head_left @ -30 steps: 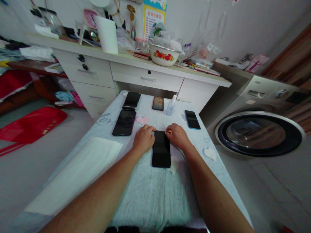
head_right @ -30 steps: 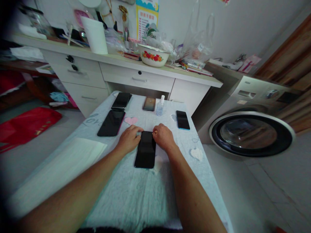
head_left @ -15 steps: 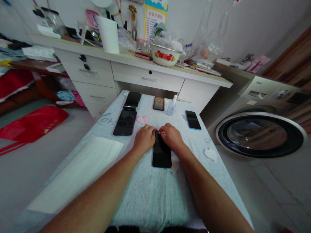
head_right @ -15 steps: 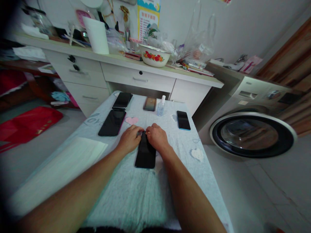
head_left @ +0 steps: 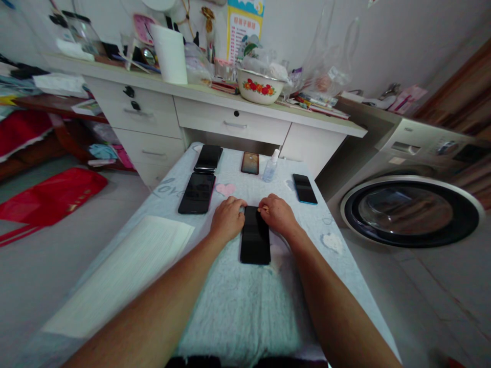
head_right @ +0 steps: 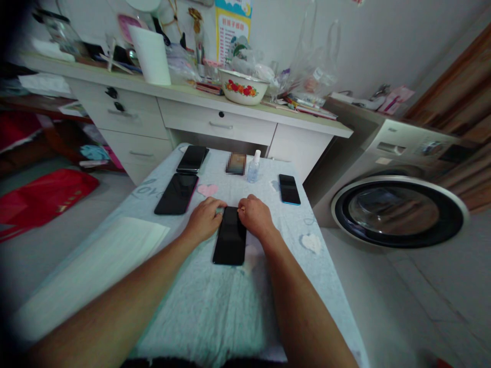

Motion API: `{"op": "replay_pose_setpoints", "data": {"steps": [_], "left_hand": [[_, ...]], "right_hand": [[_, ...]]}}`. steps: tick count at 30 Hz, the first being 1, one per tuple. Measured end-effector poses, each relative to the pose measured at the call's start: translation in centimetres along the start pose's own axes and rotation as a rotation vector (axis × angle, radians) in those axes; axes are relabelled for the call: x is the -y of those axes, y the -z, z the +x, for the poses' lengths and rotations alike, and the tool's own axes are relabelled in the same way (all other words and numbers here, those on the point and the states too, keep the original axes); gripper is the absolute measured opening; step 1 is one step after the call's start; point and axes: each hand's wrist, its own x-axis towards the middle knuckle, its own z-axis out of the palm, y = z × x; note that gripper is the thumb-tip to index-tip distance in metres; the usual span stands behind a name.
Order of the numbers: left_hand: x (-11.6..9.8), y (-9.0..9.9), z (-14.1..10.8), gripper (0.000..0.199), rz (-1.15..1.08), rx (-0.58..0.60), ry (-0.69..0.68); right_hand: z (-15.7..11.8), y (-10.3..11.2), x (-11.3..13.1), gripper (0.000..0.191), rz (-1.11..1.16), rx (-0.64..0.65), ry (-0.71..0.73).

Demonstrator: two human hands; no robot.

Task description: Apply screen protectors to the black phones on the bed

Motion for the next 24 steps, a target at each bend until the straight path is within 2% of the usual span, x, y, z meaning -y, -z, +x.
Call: {"op": "replay_pose_setpoints", "data": {"steps": [13, 24], "left_hand": [[-0.03, 0.06, -0.01, 0.032, 0.007, 0.009, 0.015], [-0.19, 0.21, -0.07, 0.032, 0.013, 0.023, 0.024]], "right_hand": [[-0.09, 0.50, -1.08, 0.021, -0.037, 0.016, -0.110], [0.04, -0.23, -0.49, 0.019, -0.011, -0.037, -0.062]]}}
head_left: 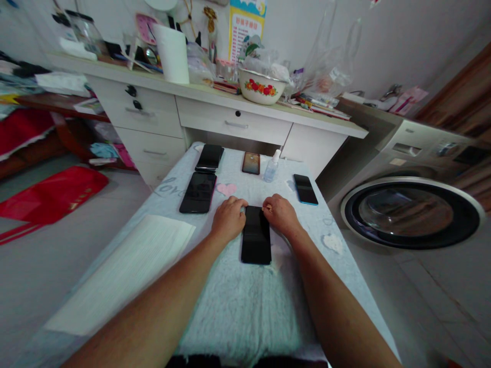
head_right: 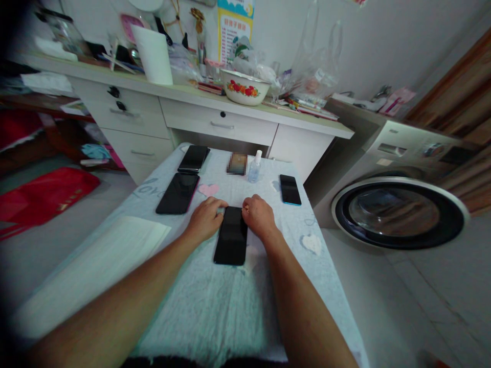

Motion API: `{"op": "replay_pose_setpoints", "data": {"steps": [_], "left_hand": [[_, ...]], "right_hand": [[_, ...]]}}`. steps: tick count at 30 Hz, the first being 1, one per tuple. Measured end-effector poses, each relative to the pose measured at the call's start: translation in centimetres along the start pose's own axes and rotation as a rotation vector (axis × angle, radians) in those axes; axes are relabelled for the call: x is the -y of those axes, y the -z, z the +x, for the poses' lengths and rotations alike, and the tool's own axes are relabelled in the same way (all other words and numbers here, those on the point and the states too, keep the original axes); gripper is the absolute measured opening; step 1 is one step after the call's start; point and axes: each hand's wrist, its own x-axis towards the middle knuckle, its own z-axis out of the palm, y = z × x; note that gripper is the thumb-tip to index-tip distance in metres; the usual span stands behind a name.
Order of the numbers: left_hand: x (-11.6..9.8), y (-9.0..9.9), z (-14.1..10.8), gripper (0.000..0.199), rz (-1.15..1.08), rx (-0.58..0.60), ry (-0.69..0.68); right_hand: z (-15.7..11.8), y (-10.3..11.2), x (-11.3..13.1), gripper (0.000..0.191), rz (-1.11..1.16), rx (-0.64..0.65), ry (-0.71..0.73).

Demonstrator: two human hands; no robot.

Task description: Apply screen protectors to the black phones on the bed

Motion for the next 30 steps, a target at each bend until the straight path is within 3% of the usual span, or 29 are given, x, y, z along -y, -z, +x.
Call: {"op": "replay_pose_setpoints", "data": {"steps": [20, 30], "left_hand": [[0.0, 0.1, 0.1, 0.027, -0.038, -0.018, 0.031], [0.0, 0.2, 0.1, 0.025, -0.042, -0.006, 0.040]], "right_hand": [[0.4, -0.8, 3.0, 0.023, -0.027, -0.011, 0.135], [1.1, -0.1, 3.3, 0.025, -0.076, 0.066, 0.169]]}}
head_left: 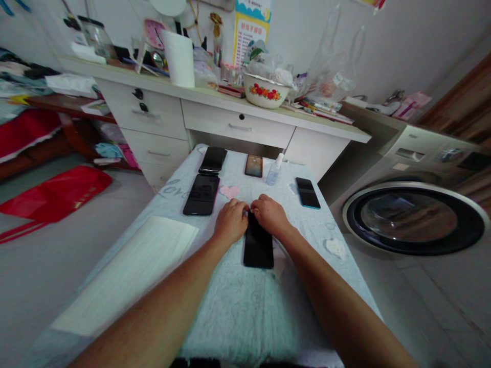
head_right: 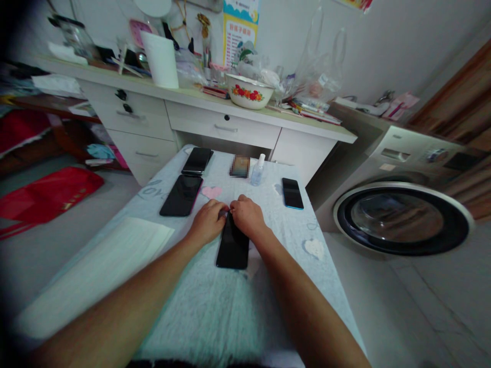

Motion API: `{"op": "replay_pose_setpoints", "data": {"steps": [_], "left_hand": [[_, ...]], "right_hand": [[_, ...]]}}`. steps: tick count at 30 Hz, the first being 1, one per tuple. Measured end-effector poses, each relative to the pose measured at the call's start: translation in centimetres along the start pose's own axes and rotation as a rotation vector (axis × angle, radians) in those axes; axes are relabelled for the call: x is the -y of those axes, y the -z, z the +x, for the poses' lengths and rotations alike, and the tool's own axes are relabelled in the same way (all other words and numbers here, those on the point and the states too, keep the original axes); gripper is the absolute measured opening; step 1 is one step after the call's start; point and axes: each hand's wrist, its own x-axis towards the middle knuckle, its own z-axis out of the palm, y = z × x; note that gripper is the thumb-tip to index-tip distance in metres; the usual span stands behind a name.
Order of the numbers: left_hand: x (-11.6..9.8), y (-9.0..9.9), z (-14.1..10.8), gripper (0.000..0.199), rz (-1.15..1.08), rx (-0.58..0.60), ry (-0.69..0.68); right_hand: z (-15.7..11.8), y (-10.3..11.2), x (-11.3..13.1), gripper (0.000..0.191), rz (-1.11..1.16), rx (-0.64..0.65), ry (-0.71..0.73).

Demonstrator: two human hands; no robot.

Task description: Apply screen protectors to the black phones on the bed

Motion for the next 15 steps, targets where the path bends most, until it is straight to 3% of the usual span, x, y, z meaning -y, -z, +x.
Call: {"op": "replay_pose_setpoints", "data": {"steps": [15], "left_hand": [[0.13, -0.08, 0.13, 0.034, -0.113, -0.088, 0.016]], "right_hand": [[0.16, -0.58, 0.69, 0.027, 0.037, -0.054, 0.000]]}}
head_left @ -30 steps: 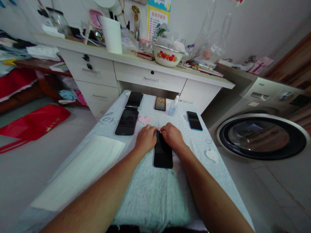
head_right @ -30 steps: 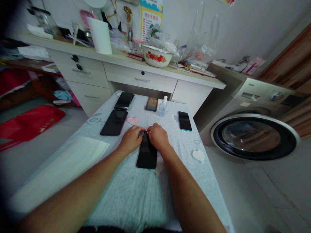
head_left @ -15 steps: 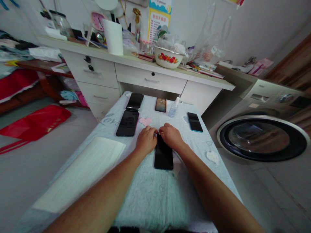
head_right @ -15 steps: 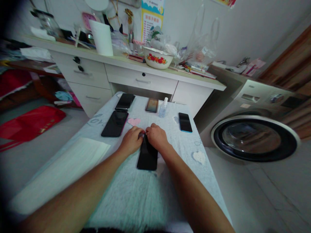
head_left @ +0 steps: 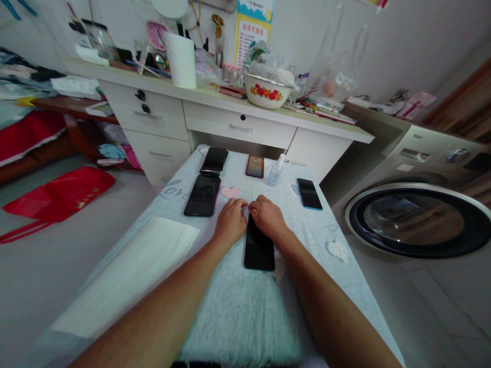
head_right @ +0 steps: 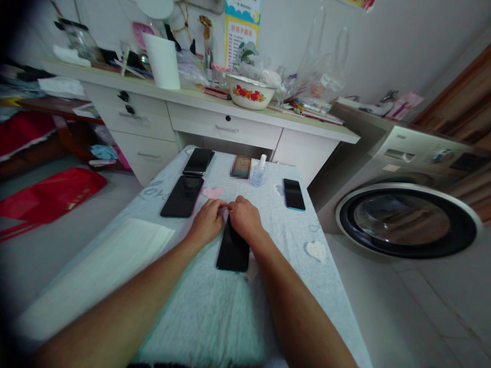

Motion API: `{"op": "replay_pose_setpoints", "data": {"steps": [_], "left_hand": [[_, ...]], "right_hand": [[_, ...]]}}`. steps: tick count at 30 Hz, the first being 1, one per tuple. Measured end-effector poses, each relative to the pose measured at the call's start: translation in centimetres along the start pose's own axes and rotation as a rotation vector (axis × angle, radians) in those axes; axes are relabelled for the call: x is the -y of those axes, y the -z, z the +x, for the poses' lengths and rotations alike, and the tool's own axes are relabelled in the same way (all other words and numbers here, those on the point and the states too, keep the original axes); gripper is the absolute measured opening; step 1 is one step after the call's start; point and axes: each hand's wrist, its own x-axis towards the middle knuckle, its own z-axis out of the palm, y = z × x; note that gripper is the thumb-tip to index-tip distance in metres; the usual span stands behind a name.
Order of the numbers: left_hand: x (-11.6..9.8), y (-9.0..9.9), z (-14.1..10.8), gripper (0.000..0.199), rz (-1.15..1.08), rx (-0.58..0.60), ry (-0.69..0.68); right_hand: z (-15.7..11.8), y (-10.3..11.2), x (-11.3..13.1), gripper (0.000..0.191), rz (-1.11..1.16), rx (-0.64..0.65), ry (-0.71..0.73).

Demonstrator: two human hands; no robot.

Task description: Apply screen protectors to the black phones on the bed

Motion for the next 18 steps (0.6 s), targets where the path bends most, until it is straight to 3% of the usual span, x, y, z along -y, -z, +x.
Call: {"op": "replay_pose_setpoints", "data": {"steps": [9, 18], "left_hand": [[0.10, -0.08, 0.07, 0.035, -0.051, -0.026, 0.010], [0.33, -0.48, 0.10, 0.035, -0.025, -0.035, -0.006]], "right_hand": [[-0.14, 0.22, 0.14, 0.028, 0.013, 0.038, 0.039], [0.46, -0.50, -0.29, 0.024, -0.018, -0.017, 0.005]]}}
